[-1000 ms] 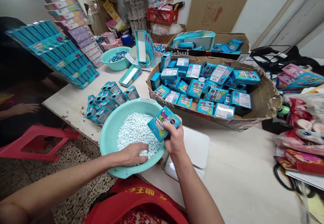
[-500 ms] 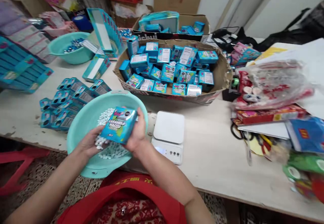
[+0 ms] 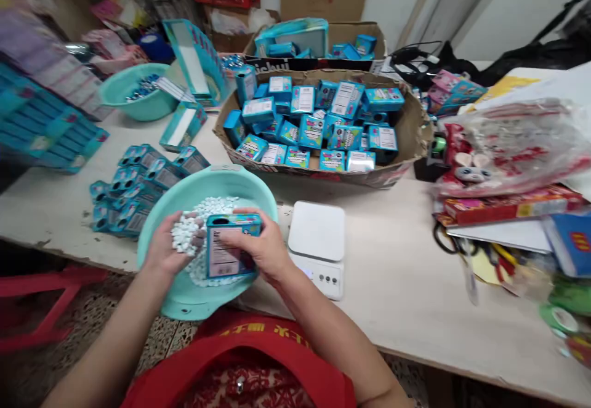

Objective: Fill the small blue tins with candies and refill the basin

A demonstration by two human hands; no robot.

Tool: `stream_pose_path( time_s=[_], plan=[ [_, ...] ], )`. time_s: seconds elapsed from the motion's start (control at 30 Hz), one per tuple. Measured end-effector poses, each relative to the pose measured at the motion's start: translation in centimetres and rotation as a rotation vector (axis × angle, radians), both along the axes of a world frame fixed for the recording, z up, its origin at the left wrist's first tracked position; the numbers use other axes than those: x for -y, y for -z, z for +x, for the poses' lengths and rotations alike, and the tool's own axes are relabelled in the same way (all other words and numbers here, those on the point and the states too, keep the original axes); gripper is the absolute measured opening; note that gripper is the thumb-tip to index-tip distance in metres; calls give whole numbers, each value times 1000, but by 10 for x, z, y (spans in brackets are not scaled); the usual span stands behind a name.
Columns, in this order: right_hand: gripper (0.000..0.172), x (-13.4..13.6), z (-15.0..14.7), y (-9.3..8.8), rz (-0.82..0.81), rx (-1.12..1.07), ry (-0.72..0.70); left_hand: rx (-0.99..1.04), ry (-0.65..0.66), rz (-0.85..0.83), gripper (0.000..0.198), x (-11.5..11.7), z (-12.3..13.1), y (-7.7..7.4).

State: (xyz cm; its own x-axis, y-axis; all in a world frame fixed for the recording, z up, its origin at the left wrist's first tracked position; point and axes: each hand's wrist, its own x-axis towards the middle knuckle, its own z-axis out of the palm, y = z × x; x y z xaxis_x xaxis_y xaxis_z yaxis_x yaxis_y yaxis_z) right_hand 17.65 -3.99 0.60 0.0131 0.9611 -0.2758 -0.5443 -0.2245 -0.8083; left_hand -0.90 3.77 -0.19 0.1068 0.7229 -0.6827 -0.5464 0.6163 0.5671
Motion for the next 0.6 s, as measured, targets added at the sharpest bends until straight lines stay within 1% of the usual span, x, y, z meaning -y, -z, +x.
stream_pose_path(
  time_s=[0.07,0.13,0.2,0.27,0.33,0.43,0.5,0.6],
  plan=[
    [47,-2,3,1,73,277,24,37,-10,34,17,0,6,-8],
    [40,-3,0,5,160,514,35,49,-42,124,15,1,12,-20],
    [35,-4,-8,10,246,704,44,39,-81,230,14,3,20,-31],
    [33,-5,-18,16,316,857,38,6,-125,333,19,6,29,-36],
    [35,-7,-26,21,345,972,13,-65,-174,407,24,7,37,-33],
    [35,-10,-30,24,325,1083,-20,-155,-221,470,28,7,45,-22],
    [34,-12,-30,25,304,1126,-26,-173,-224,502,28,7,46,-15],
    [34,-13,-29,23,313,1177,-27,-200,-200,527,28,7,45,-11]
  ],
)
